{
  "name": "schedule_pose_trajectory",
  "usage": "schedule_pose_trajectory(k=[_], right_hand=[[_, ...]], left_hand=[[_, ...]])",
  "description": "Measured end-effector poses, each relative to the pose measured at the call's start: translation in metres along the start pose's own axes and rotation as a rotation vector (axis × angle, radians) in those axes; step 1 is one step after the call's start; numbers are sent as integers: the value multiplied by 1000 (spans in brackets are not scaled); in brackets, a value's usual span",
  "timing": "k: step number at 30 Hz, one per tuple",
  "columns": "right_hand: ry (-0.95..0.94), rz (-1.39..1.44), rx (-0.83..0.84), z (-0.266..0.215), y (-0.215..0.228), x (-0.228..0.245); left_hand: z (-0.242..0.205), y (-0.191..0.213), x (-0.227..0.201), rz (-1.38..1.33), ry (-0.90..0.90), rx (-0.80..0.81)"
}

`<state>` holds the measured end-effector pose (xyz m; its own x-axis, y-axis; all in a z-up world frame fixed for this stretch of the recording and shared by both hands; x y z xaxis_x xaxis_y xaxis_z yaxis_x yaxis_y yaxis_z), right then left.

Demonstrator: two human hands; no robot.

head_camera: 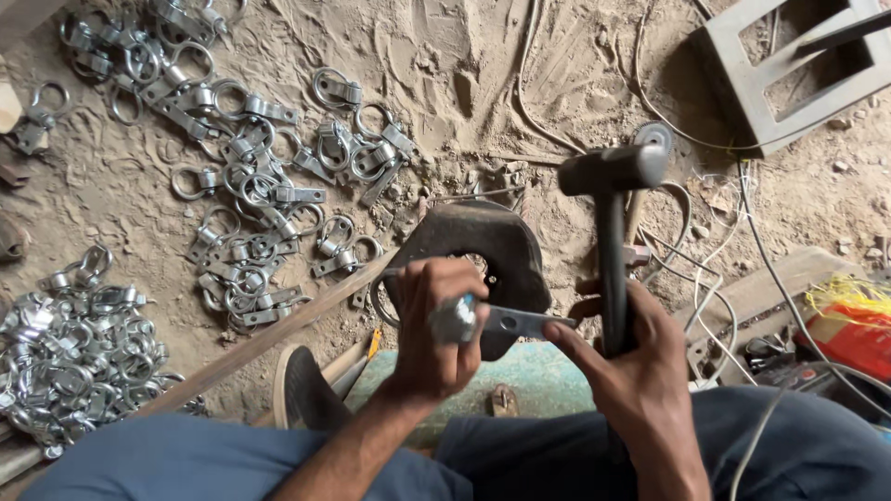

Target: The person sits on the ground and uses a hammer to strike metal parts placed on a small anvil. They repeatedly pick up metal pieces, position them on the anvil, and hit them with the hammer to shape or flatten them.

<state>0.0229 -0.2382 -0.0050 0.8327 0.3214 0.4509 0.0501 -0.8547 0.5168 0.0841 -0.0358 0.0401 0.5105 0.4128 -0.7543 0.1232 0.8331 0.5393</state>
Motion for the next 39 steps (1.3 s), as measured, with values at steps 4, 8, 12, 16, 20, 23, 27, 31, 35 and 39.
schedule_pose_trajectory(k=[4, 8, 12, 16, 20, 23, 27, 31, 35, 39], right_hand=[[51, 98, -54, -7, 15, 6], [245, 238, -54, -21, 19, 13], [179, 152, -4, -27, 18, -1], [230, 369, 104, -34, 11, 7], [297, 282, 110, -32, 15, 13], [49, 354, 87, -19, 10, -14], [-107, 321, 21, -2, 5, -19], [-155, 344, 6, 5, 1, -12], [107, 328, -85, 13, 11, 8], [128, 326, -85, 18, 10, 6]], left_hand=[[-8, 4, 1, -189, 70, -89], [-12, 8, 3, -171, 100, -139], [-15, 14, 6, -167, 133, -192], [-20, 16, 16, -209, 189, -244], [-17, 10, 17, -161, 187, -199], [-11, 6, 13, -91, 144, -107], [-7, 3, 13, -159, 138, -84], [-4, 0, 21, -319, 180, -151], [-8, 8, 40, -386, 211, -309], [-13, 34, 65, -475, 154, -522]])
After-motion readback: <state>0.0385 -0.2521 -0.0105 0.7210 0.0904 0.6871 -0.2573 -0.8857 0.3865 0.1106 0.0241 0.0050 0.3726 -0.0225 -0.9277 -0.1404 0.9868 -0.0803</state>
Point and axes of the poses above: each hand's wrist, its own z-axis towards the middle knuckle, its own y-axis out of the back of the hand, x = y × z, the point moved 10 cm from there along z, towards the middle knuckle, and after that the axes turned 10 degrees about -y, right-handed, at the moved point
